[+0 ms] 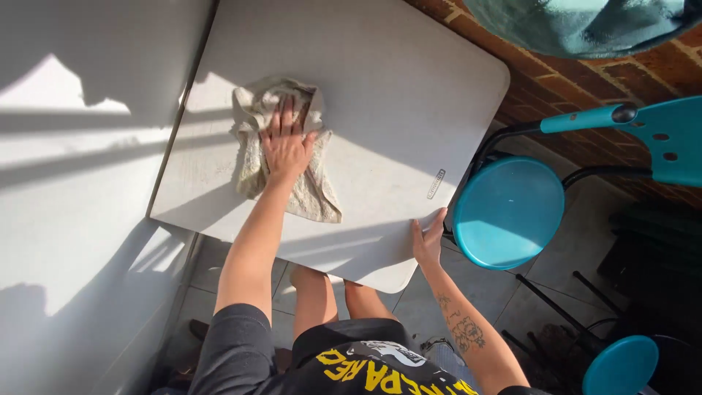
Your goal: The person wipes a white table and several blue stools with a cloth, moves a portable table and a pillow, and rearranges the stools in the area.
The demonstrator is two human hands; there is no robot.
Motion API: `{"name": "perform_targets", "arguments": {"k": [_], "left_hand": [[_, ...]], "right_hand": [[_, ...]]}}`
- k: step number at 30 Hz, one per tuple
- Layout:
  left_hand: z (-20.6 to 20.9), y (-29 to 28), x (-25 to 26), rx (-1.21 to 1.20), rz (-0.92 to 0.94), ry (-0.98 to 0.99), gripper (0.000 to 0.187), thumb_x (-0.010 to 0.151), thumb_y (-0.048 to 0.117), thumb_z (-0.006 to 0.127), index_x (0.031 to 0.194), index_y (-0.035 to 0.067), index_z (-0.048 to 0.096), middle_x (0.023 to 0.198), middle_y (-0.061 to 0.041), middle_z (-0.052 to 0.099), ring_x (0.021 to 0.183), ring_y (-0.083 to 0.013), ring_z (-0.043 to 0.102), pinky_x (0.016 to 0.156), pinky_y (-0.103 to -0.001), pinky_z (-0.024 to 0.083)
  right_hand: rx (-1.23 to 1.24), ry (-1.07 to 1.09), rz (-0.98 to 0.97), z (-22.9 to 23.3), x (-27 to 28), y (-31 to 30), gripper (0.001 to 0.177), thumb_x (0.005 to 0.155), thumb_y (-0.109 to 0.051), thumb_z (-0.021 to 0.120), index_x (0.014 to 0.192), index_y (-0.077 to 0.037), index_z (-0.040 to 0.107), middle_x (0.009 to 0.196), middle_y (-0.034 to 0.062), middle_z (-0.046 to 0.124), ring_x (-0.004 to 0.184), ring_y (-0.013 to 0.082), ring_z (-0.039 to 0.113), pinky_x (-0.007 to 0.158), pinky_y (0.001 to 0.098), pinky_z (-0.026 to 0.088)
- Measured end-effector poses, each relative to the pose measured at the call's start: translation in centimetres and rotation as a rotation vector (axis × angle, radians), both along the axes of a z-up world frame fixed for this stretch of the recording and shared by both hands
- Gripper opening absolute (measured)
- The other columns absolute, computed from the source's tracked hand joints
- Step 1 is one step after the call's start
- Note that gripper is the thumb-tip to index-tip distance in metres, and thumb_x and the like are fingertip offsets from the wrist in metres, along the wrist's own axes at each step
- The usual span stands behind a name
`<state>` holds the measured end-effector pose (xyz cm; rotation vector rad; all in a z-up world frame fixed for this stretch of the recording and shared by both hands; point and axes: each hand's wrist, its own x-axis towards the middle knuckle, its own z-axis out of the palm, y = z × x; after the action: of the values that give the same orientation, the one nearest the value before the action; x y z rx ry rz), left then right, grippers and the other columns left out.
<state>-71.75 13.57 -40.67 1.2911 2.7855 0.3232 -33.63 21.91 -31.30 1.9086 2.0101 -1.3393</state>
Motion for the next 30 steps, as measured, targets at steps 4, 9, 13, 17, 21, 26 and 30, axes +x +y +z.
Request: {"name": "perform_targets", "arguments": {"k": [4,9,13,17,21,26,30], "left_hand": [[-3.6,10.5,-13.2,0.141,-0.025,0.252,0.059,0.112,0.057,0.030,0.162,0.027,0.040,0.164,-0.007,0.036,0.147,-0.0329,0.043,0.098,-0.047,0.047],[-4.0,26.6,-10.2,0.153,0.051,0.008,0.074,0.110,0.057,0.028,0.145,-0.003,0.055,0.148,-0.028,0.051,0.141,-0.0551,0.025,0.113,-0.076,-0.003],[1.0,25.7,7.3,0.107,-0.338,-0.123,0.073,0.104,0.050,0.053,0.160,0.005,0.043,0.166,-0.019,0.015,0.152,-0.0450,0.007,0.120,-0.074,0.005],[0.1,12.8,18.2,-0.018,-0.764,-0.394,0.066,0.103,0.050,0.050,0.162,0.028,0.031,0.171,-0.005,0.013,0.158,-0.0315,0.008,0.126,-0.057,0.013],[0.5,-4.2,13.8,-0.165,-0.738,-0.447,0.073,0.092,0.051,0.055,0.160,0.042,0.030,0.164,0.002,0.033,0.150,-0.0255,0.030,0.117,-0.051,0.031],[6.1,-14.1,3.8,-0.465,-0.425,-0.206,0.063,0.103,0.057,0.035,0.161,0.032,0.032,0.170,-0.003,0.021,0.154,-0.0284,0.016,0.125,-0.055,0.006],[7.6,-10.6,8.1,-0.509,-0.660,-0.186,0.062,0.099,0.058,0.046,0.107,0.004,0.075,0.155,-0.017,0.044,0.155,-0.0454,0.015,0.120,-0.070,0.001]], "right_hand": [[-0.097,-0.067,-0.093,-1.6,-0.1,-0.2,0.099,0.091,-0.067,0.039,0.162,-0.024,-0.014,0.174,0.0020,-0.008,0.160,0.0289,0.008,0.106,0.0490,0.041],[-0.079,-0.047,-0.101,-2.6,0.2,0.2,0.093,0.095,-0.060,0.041,0.162,-0.022,-0.012,0.174,0.0026,-0.009,0.161,0.0248,-0.003,0.113,0.0446,0.036],[-0.107,-0.010,-0.115,-1.9,-0.2,0.7,0.096,0.095,-0.061,0.041,0.161,-0.020,-0.015,0.173,0.0038,-0.013,0.160,0.0260,-0.006,0.124,0.0510,0.016],[-0.050,-0.041,-0.135,-2.0,0.7,0.9,0.082,0.107,-0.049,0.045,0.165,-0.028,-0.009,0.169,0.0221,0.011,0.148,0.0508,0.028,0.118,0.0600,0.035],[-0.006,0.063,-0.165,0.0,1.3,-1.2,0.079,0.108,-0.048,0.037,0.166,-0.019,-0.009,0.169,0.0265,0.008,0.152,0.0506,0.019,0.122,0.0619,0.026],[-0.224,-0.192,-0.343,1.8,2.7,-6.6,0.071,0.105,-0.056,0.032,0.166,-0.033,0.003,0.157,0.0187,0.043,0.139,0.0428,0.048,0.117,0.0590,0.038],[-0.335,-0.110,-0.565,1.8,4.1,-10.9,0.065,0.104,-0.059,0.034,0.164,-0.040,0.019,0.159,0.0154,0.045,0.143,0.0439,0.042,0.120,0.0576,0.035]]}}
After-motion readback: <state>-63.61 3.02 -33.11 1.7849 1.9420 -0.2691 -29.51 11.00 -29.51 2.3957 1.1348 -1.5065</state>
